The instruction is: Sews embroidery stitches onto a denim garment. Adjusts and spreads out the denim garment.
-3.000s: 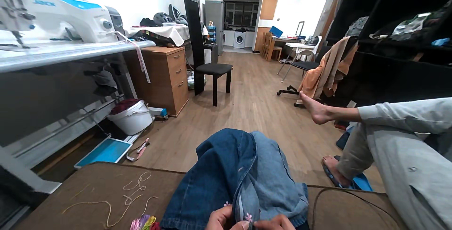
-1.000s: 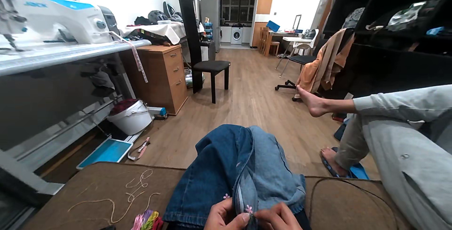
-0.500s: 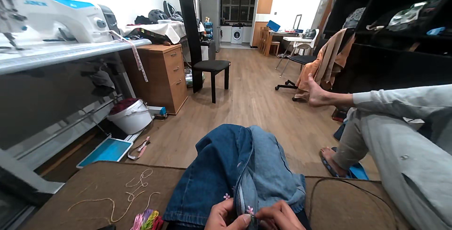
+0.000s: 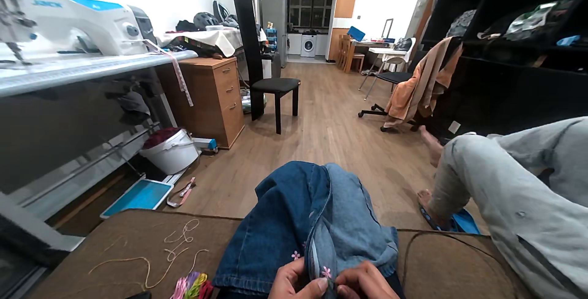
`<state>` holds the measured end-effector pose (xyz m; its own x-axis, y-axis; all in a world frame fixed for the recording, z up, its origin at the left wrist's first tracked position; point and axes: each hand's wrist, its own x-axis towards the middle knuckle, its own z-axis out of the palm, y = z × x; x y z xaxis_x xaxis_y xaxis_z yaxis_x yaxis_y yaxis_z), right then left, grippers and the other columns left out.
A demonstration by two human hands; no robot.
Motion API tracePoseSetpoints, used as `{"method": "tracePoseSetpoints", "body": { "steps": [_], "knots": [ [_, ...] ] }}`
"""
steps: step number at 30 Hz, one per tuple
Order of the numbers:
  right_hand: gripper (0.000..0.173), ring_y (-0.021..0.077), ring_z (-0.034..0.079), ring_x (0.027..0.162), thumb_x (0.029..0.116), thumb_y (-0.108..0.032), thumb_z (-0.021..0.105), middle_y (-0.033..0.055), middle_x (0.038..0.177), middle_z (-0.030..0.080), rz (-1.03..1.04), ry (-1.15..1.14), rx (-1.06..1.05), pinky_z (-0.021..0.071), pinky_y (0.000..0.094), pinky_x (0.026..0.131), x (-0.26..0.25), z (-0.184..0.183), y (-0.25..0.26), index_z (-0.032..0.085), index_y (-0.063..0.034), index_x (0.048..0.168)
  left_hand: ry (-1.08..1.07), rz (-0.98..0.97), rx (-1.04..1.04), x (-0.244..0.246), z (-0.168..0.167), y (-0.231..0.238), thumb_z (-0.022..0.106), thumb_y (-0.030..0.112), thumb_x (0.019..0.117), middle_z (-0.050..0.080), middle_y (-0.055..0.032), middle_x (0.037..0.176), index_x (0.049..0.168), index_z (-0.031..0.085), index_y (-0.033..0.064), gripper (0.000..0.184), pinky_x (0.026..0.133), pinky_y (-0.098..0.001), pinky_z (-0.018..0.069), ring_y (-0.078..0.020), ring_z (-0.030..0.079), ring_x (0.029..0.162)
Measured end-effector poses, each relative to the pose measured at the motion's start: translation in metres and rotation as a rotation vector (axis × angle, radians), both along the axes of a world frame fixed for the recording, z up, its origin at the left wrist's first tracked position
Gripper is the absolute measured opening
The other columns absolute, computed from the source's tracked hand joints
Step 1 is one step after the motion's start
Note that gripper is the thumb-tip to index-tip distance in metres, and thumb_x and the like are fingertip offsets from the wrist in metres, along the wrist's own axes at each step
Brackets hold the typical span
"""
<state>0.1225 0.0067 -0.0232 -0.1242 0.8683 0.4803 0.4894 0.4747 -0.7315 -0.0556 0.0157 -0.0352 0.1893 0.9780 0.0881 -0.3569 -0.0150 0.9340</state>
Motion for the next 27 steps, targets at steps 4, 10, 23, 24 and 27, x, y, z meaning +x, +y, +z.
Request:
{"method": "tracePoseSetpoints", "body": {
  "steps": [4, 10, 23, 24, 27],
  "knots": [
    [0.014, 0.0163, 0.060, 0.072, 0.0940, -0.009, 0.068, 0.0146, 0.082, 0.062, -0.019, -0.019, 0.024, 0.0514, 0.0246, 0.067, 0.0019, 0.0026, -0.0022, 0.075, 0.0020, 0.093, -0.031, 0.014, -0.033, -0.0013, 0.0024, -0.0003, 0.062, -0.009, 0.0902, 0.076, -0.0010, 0.095, 0.108, 0.069, 0.0003, 0.021, 0.085, -0.0307, 0.0604, -0.0089, 0.073, 0.089],
    [0.014, 0.0156, 0.060, 0.072, 0.0942, -0.009, 0.068, 0.0146, 0.081, 0.062, 0.010, -0.010, 0.054, 0.0509, 0.0231, 0.068, -0.0017, 0.0016, -0.0023, 0.075, 0.0021, 0.093, -0.046, 0.024, -0.046, -0.0002, 0.0030, -0.0009, 0.061, -0.010, 0.0901, 0.076, -0.0005, 0.094, 0.106, 0.070, 0.0014, 0.021, 0.085, -0.0300, 0.0602, -0.0082, 0.072, 0.087],
    [0.012, 0.0167, 0.061, 0.072, 0.0929, -0.006, 0.067, 0.0153, 0.082, 0.063, 0.003, -0.040, 0.055, 0.0523, 0.0238, 0.068, -0.0042, 0.0012, -0.0019, 0.076, 0.0021, 0.095, -0.028, 0.023, -0.032, -0.0003, 0.0017, -0.0006, 0.062, -0.009, 0.0905, 0.077, -0.0007, 0.093, 0.103, 0.071, 0.0014, 0.019, 0.084, -0.0302, 0.0605, -0.0087, 0.073, 0.087],
    [0.012, 0.0166, 0.061, 0.072, 0.0928, -0.006, 0.067, 0.0152, 0.082, 0.063, 0.003, -0.042, 0.055, 0.0524, 0.0237, 0.068, -0.0043, 0.0011, -0.0020, 0.076, 0.0020, 0.094, -0.027, 0.024, -0.033, -0.0004, 0.0019, -0.0006, 0.062, -0.009, 0.0903, 0.076, -0.0008, 0.093, 0.103, 0.071, 0.0014, 0.019, 0.084, -0.0301, 0.0605, -0.0086, 0.073, 0.086],
    [0.011, 0.0166, 0.062, 0.073, 0.0924, -0.006, 0.068, 0.0150, 0.082, 0.063, -0.007, -0.045, 0.055, 0.0530, 0.0240, 0.068, -0.0046, 0.0011, -0.0024, 0.076, 0.0014, 0.095, -0.021, 0.023, -0.027, -0.0006, 0.0016, -0.0005, 0.063, -0.009, 0.0901, 0.077, -0.0010, 0.093, 0.103, 0.071, 0.0010, 0.019, 0.084, -0.0299, 0.0605, -0.0085, 0.073, 0.087]
  ]
}}
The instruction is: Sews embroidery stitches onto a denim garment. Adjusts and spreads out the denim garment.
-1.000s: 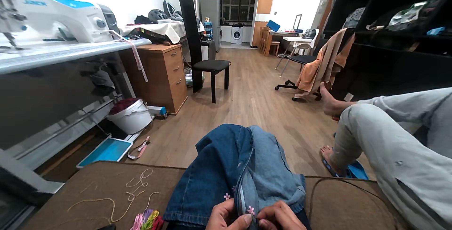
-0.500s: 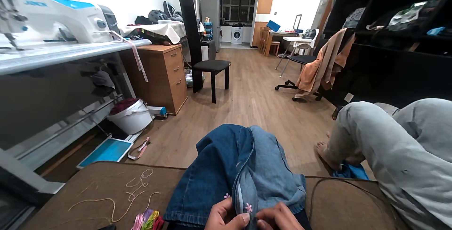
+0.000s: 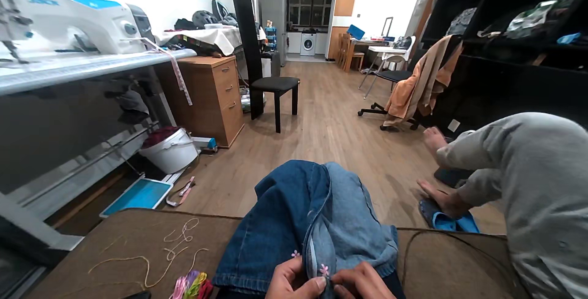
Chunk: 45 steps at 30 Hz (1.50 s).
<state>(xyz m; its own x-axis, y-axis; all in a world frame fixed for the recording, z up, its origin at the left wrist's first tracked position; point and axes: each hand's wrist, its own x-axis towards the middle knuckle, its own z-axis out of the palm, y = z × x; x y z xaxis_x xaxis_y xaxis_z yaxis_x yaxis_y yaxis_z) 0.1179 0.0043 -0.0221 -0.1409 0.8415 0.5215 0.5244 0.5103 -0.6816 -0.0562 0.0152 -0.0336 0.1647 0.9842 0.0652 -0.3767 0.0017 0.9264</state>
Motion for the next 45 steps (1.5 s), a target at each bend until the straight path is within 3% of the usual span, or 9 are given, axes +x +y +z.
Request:
{"method": "tracePoseSetpoints", "body": {
  "steps": [14, 19, 28, 34, 36, 38, 40, 42, 45],
  "knots": [
    [0.010, 0.0108, 0.060, 0.073, 0.0897, -0.008, 0.073, 0.0112, 0.081, 0.062, 0.044, 0.113, -0.053, 0.0509, 0.0202, 0.067, 0.003, -0.006, 0.008, 0.074, 0.0016, 0.089, 0.067, -0.023, 0.052, 0.000, 0.000, 0.000, 0.065, -0.008, 0.0896, 0.077, -0.0002, 0.093, 0.105, 0.071, 0.0000, 0.018, 0.085, -0.0295, 0.0608, -0.0076, 0.073, 0.087],
    [0.011, 0.0074, 0.066, 0.074, 0.0836, -0.004, 0.079, 0.0081, 0.085, 0.069, 0.058, 0.260, -0.145, 0.0570, 0.0215, 0.069, 0.005, -0.010, 0.011, 0.073, 0.0023, 0.090, 0.150, -0.009, 0.107, 0.000, -0.001, 0.001, 0.067, -0.006, 0.0890, 0.076, -0.0005, 0.094, 0.104, 0.071, -0.0014, 0.016, 0.084, -0.0287, 0.0609, -0.0066, 0.073, 0.087],
    [0.011, 0.0227, 0.072, 0.084, 0.0931, -0.008, 0.070, 0.0163, 0.093, 0.073, 0.069, -0.099, 0.052, 0.0600, 0.0319, 0.080, -0.002, 0.008, 0.003, 0.078, -0.0019, 0.099, 0.365, 0.077, 0.232, 0.001, -0.005, 0.002, 0.072, -0.002, 0.0865, 0.076, -0.0052, 0.093, 0.102, 0.073, -0.0041, 0.016, 0.083, -0.0278, 0.0611, -0.0060, 0.072, 0.085],
    [0.013, 0.0374, 0.068, 0.096, 0.0934, -0.005, 0.064, 0.0167, 0.093, 0.071, 0.090, -0.274, 0.058, 0.0549, 0.0517, 0.083, -0.003, 0.012, 0.007, 0.077, -0.0066, 0.090, 0.537, 0.098, 0.336, 0.000, -0.005, 0.002, 0.074, 0.005, 0.0889, 0.076, -0.0118, 0.096, 0.104, 0.074, -0.0060, 0.019, 0.087, -0.0308, 0.0596, -0.0107, 0.073, 0.090],
    [0.015, 0.0336, 0.069, 0.101, 0.0957, -0.003, 0.059, 0.0159, 0.094, 0.072, 0.167, -0.175, 0.115, 0.0526, 0.0503, 0.090, -0.003, 0.009, 0.007, 0.073, -0.0032, 0.090, 0.484, 0.080, 0.302, 0.001, -0.003, 0.000, 0.074, 0.005, 0.0890, 0.076, -0.0100, 0.096, 0.105, 0.073, -0.0066, 0.020, 0.085, -0.0293, 0.0599, -0.0085, 0.072, 0.088],
    [0.018, 0.0225, 0.070, 0.100, 0.1018, -0.008, 0.052, 0.0131, 0.093, 0.071, 0.296, 0.149, 0.072, 0.0550, 0.0406, 0.096, 0.000, 0.008, 0.007, 0.064, -0.0004, 0.091, 0.411, 0.061, 0.278, 0.001, -0.002, 0.000, 0.074, 0.005, 0.0894, 0.076, -0.0069, 0.095, 0.106, 0.072, -0.0060, 0.020, 0.084, -0.0282, 0.0603, -0.0065, 0.072, 0.087],
    [0.018, 0.0102, 0.072, 0.086, 0.1072, -0.025, 0.053, -0.0009, 0.086, 0.068, 0.347, 0.426, -0.041, 0.0621, 0.0363, 0.087, 0.007, 0.011, 0.007, 0.059, -0.0112, 0.097, 0.337, 0.047, 0.242, 0.001, -0.003, 0.000, 0.074, 0.004, 0.0898, 0.076, -0.0055, 0.095, 0.107, 0.071, -0.0052, 0.019, 0.084, -0.0293, 0.0614, -0.0072, 0.073, 0.088],
    [0.018, 0.0080, 0.071, 0.079, 0.1063, -0.026, 0.056, -0.0023, 0.083, 0.068, 0.300, 0.442, -0.058, 0.0630, 0.0341, 0.079, 0.019, 0.017, 0.009, 0.058, -0.0100, 0.098, 0.266, 0.036, 0.204, 0.001, -0.003, 0.001, 0.072, -0.001, 0.0889, 0.076, -0.0048, 0.095, 0.108, 0.070, -0.0050, 0.020, 0.084, -0.0302, 0.0617, -0.0085, 0.073, 0.088],
    [0.016, 0.0039, 0.069, 0.090, 0.1047, -0.018, 0.058, 0.0037, 0.092, 0.069, 0.191, 0.278, 0.032, 0.0588, 0.0240, 0.083, 0.027, 0.017, 0.011, 0.059, -0.0027, 0.100, 0.235, 0.027, 0.187, 0.001, 0.000, 0.001, 0.071, -0.002, 0.0888, 0.076, -0.0039, 0.096, 0.108, 0.070, -0.0049, 0.019, 0.085, -0.0301, 0.0617, -0.0082, 0.073, 0.088]
  ]
}}
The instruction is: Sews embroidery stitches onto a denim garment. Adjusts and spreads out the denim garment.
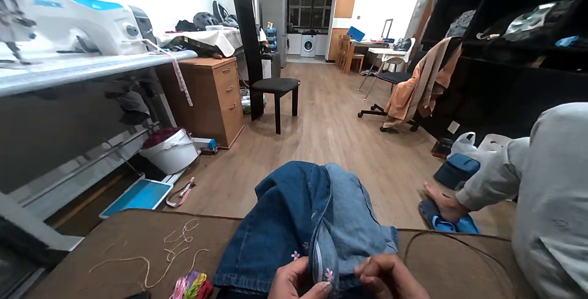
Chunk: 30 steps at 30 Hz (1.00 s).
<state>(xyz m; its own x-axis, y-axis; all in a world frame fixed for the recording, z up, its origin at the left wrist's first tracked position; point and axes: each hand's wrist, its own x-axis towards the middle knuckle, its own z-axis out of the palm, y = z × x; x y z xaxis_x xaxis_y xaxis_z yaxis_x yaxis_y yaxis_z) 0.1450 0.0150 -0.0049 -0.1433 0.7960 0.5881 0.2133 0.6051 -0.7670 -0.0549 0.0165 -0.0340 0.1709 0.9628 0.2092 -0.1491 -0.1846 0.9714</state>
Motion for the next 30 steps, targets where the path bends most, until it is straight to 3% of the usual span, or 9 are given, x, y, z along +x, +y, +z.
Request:
{"method": "tracePoseSetpoints", "body": {
  "steps": [3, 6, 9, 14, 19, 21, 23, 25, 30],
  "knots": [
    [0.019, 0.0117, 0.065, 0.104, 0.1037, -0.019, 0.060, 0.0138, 0.104, 0.066, -0.045, -0.180, 0.114, 0.0536, 0.0231, 0.093, -0.005, -0.002, 0.003, 0.064, -0.0006, 0.103, -0.016, -0.007, -0.017, 0.000, 0.000, 0.000, 0.072, -0.003, 0.0884, 0.076, -0.0033, 0.096, 0.108, 0.070, -0.0042, 0.020, 0.085, -0.0299, 0.0615, -0.0081, 0.073, 0.088],
    [0.014, 0.0259, 0.066, 0.105, 0.0973, -0.019, 0.069, 0.0144, 0.103, 0.071, -0.074, -0.360, 0.154, 0.0526, 0.0375, 0.096, -0.013, -0.003, 0.002, 0.074, -0.0060, 0.099, 0.002, -0.008, -0.016, 0.000, -0.001, 0.000, 0.072, -0.003, 0.0881, 0.076, -0.0035, 0.097, 0.109, 0.069, -0.0049, 0.021, 0.085, -0.0299, 0.0616, -0.0080, 0.073, 0.088],
    [0.010, 0.0317, 0.069, 0.099, 0.0956, -0.015, 0.069, 0.0120, 0.096, 0.073, -0.073, -0.517, 0.192, 0.0542, 0.0484, 0.086, -0.023, -0.004, 0.001, 0.075, -0.0083, 0.091, 0.135, 0.044, 0.061, 0.001, -0.003, -0.002, 0.073, 0.001, 0.0884, 0.076, -0.0053, 0.096, 0.108, 0.071, -0.0058, 0.021, 0.084, -0.0286, 0.0609, -0.0064, 0.073, 0.087],
    [0.011, 0.0315, 0.070, 0.090, 0.0944, -0.006, 0.062, 0.0122, 0.088, 0.072, -0.107, -0.605, 0.254, 0.0537, 0.0473, 0.079, -0.032, -0.008, 0.002, 0.072, -0.0063, 0.090, 0.253, 0.089, 0.167, 0.000, -0.006, -0.002, 0.073, 0.005, 0.0890, 0.076, -0.0115, 0.096, 0.107, 0.073, -0.0078, 0.022, 0.086, -0.0310, 0.0597, -0.0101, 0.073, 0.089],
    [0.028, 0.0255, 0.064, 0.094, 0.1051, -0.020, 0.046, 0.0166, 0.087, 0.064, 0.184, -0.124, 0.144, 0.0486, 0.0367, 0.094, -0.033, -0.005, -0.004, 0.060, -0.0008, 0.089, 0.146, 0.052, 0.085, 0.001, -0.004, -0.002, 0.073, 0.004, 0.0891, 0.076, -0.0071, 0.095, 0.107, 0.071, -0.0065, 0.021, 0.084, -0.0285, 0.0603, -0.0068, 0.072, 0.087],
    [0.032, 0.0119, 0.067, 0.083, 0.1085, -0.032, 0.048, 0.0056, 0.086, 0.064, 0.210, 0.037, -0.034, 0.0576, 0.0309, 0.079, -0.023, -0.002, -0.005, 0.057, -0.0054, 0.094, 0.049, 0.027, 0.017, 0.000, -0.001, -0.002, 0.073, 0.001, 0.0884, 0.076, -0.0040, 0.095, 0.108, 0.070, -0.0047, 0.021, 0.084, -0.0286, 0.0610, -0.0068, 0.072, 0.087],
    [0.020, 0.0035, 0.059, 0.064, 0.1069, -0.024, 0.051, -0.0044, 0.078, 0.058, 0.125, 0.097, -0.184, 0.0548, 0.0264, 0.060, -0.001, 0.002, 0.000, 0.054, -0.0078, 0.097, -0.050, 0.001, -0.056, -0.001, 0.001, -0.002, 0.071, -0.005, 0.0875, 0.076, -0.0029, 0.096, 0.109, 0.069, -0.0040, 0.022, 0.085, -0.0302, 0.0611, -0.0084, 0.073, 0.088],
    [0.012, 0.0004, 0.051, 0.060, 0.1040, -0.014, 0.049, -0.0057, 0.076, 0.053, -0.015, 0.028, -0.202, 0.0474, 0.0227, 0.055, 0.025, 0.005, 0.007, 0.053, -0.0047, 0.097, -0.098, -0.011, -0.092, -0.002, 0.002, -0.001, 0.069, -0.007, 0.0871, 0.076, -0.0014, 0.096, 0.109, 0.068, -0.0029, 0.023, 0.086, -0.0301, 0.0608, -0.0083, 0.073, 0.089],
    [0.017, -0.0011, 0.050, 0.061, 0.1046, -0.015, 0.049, -0.0033, 0.077, 0.053, -0.224, -0.078, -0.043, 0.0462, 0.0197, 0.056, 0.063, 0.027, 0.002, 0.052, -0.0009, 0.096, -0.118, -0.037, -0.102, -0.004, 0.003, -0.002, 0.070, -0.007, 0.0869, 0.076, -0.0013, 0.098, 0.111, 0.068, -0.0026, 0.025, 0.086, -0.0307, 0.0608, -0.0086, 0.073, 0.090]
  ]
}}
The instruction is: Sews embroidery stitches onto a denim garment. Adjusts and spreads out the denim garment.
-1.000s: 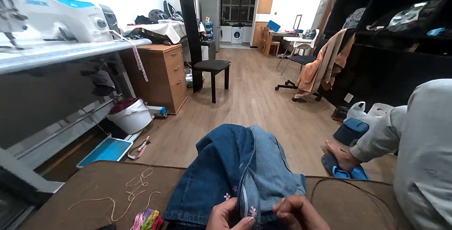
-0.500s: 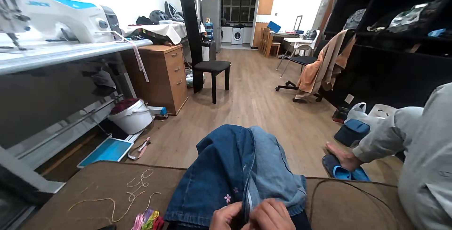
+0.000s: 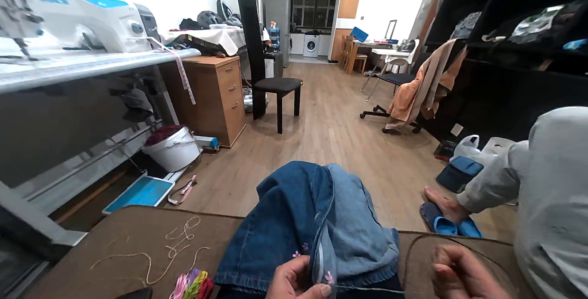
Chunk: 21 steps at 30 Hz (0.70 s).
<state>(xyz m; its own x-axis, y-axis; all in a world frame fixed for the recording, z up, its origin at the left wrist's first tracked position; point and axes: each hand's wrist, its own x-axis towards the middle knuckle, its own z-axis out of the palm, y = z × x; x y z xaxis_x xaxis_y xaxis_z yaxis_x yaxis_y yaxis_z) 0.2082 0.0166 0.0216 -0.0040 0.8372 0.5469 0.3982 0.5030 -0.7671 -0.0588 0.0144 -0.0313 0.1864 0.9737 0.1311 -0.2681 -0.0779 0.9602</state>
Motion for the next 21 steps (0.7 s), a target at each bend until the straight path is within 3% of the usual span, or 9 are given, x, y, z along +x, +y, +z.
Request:
{"method": "tracePoseSetpoints", "body": {
  "steps": [3, 7, 10, 13, 15, 17, 21],
  "knots": [
    [0.007, -0.0069, 0.050, 0.062, 0.1056, -0.016, 0.051, -0.0151, 0.078, 0.053, 0.055, 0.098, -0.002, 0.0462, 0.0155, 0.056, 0.007, 0.009, -0.004, 0.052, -0.0142, 0.099, 0.005, -0.016, 0.019, 0.001, 0.001, -0.001, 0.070, -0.006, 0.0870, 0.076, -0.0008, 0.099, 0.112, 0.068, -0.0027, 0.025, 0.087, -0.0308, 0.0605, -0.0081, 0.072, 0.091],
    [0.008, -0.0074, 0.051, 0.063, 0.1052, -0.017, 0.053, -0.0155, 0.079, 0.054, 0.051, 0.094, 0.025, 0.0470, 0.0150, 0.057, 0.012, 0.008, -0.005, 0.054, -0.0160, 0.097, -0.006, -0.027, 0.029, 0.001, 0.000, -0.001, 0.070, -0.006, 0.0877, 0.076, 0.0002, 0.099, 0.112, 0.068, -0.0019, 0.024, 0.087, -0.0305, 0.0603, -0.0076, 0.072, 0.091],
    [0.018, -0.0026, 0.052, 0.063, 0.1054, -0.019, 0.053, -0.0044, 0.080, 0.055, -0.003, 0.017, 0.052, 0.0488, 0.0185, 0.058, 0.010, 0.004, -0.003, 0.053, -0.0037, 0.097, -0.041, -0.015, 0.014, 0.001, 0.000, 0.000, 0.069, -0.008, 0.0875, 0.076, -0.0001, 0.100, 0.112, 0.067, -0.0014, 0.026, 0.086, -0.0307, 0.0604, -0.0082, 0.072, 0.092],
    [0.013, -0.0002, 0.060, 0.071, 0.1034, -0.010, 0.054, 0.0029, 0.090, 0.061, 0.052, -0.043, 0.001, 0.0549, 0.0202, 0.066, -0.006, -0.004, -0.006, 0.053, 0.0031, 0.104, -0.087, -0.001, -0.033, 0.000, 0.000, 0.001, 0.067, -0.009, 0.0875, 0.076, 0.0003, 0.098, 0.112, 0.066, 0.0000, 0.026, 0.085, -0.0301, 0.0606, -0.0082, 0.072, 0.090],
    [0.015, 0.0086, 0.063, 0.074, 0.1004, -0.004, 0.055, 0.0128, 0.096, 0.063, 0.135, -0.051, -0.055, 0.0569, 0.0259, 0.067, -0.025, -0.013, -0.010, 0.058, 0.0091, 0.108, -0.108, 0.002, -0.071, 0.001, 0.002, 0.000, 0.067, -0.009, 0.0876, 0.076, 0.0002, 0.098, 0.112, 0.066, -0.0001, 0.026, 0.085, -0.0298, 0.0604, -0.0081, 0.072, 0.089],
    [0.016, 0.0128, 0.065, 0.078, 0.0986, -0.002, 0.056, 0.0171, 0.098, 0.064, 0.197, -0.065, -0.080, 0.0577, 0.0271, 0.070, -0.045, -0.021, -0.013, 0.065, 0.0097, 0.106, -0.118, 0.005, -0.094, 0.003, 0.002, -0.001, 0.067, -0.008, 0.0878, 0.075, 0.0000, 0.098, 0.113, 0.066, -0.0002, 0.026, 0.085, -0.0295, 0.0601, -0.0080, 0.072, 0.089],
    [0.013, 0.0163, 0.065, 0.082, 0.0957, -0.005, 0.064, 0.0169, 0.092, 0.066, 0.199, -0.117, -0.032, 0.0560, 0.0260, 0.076, -0.075, -0.032, -0.014, 0.074, 0.0041, 0.097, -0.125, 0.033, -0.113, 0.003, 0.003, -0.002, 0.067, -0.009, 0.0874, 0.075, -0.0008, 0.097, 0.111, 0.065, -0.0002, 0.026, 0.084, -0.0298, 0.0603, -0.0089, 0.072, 0.089]
  ]
}}
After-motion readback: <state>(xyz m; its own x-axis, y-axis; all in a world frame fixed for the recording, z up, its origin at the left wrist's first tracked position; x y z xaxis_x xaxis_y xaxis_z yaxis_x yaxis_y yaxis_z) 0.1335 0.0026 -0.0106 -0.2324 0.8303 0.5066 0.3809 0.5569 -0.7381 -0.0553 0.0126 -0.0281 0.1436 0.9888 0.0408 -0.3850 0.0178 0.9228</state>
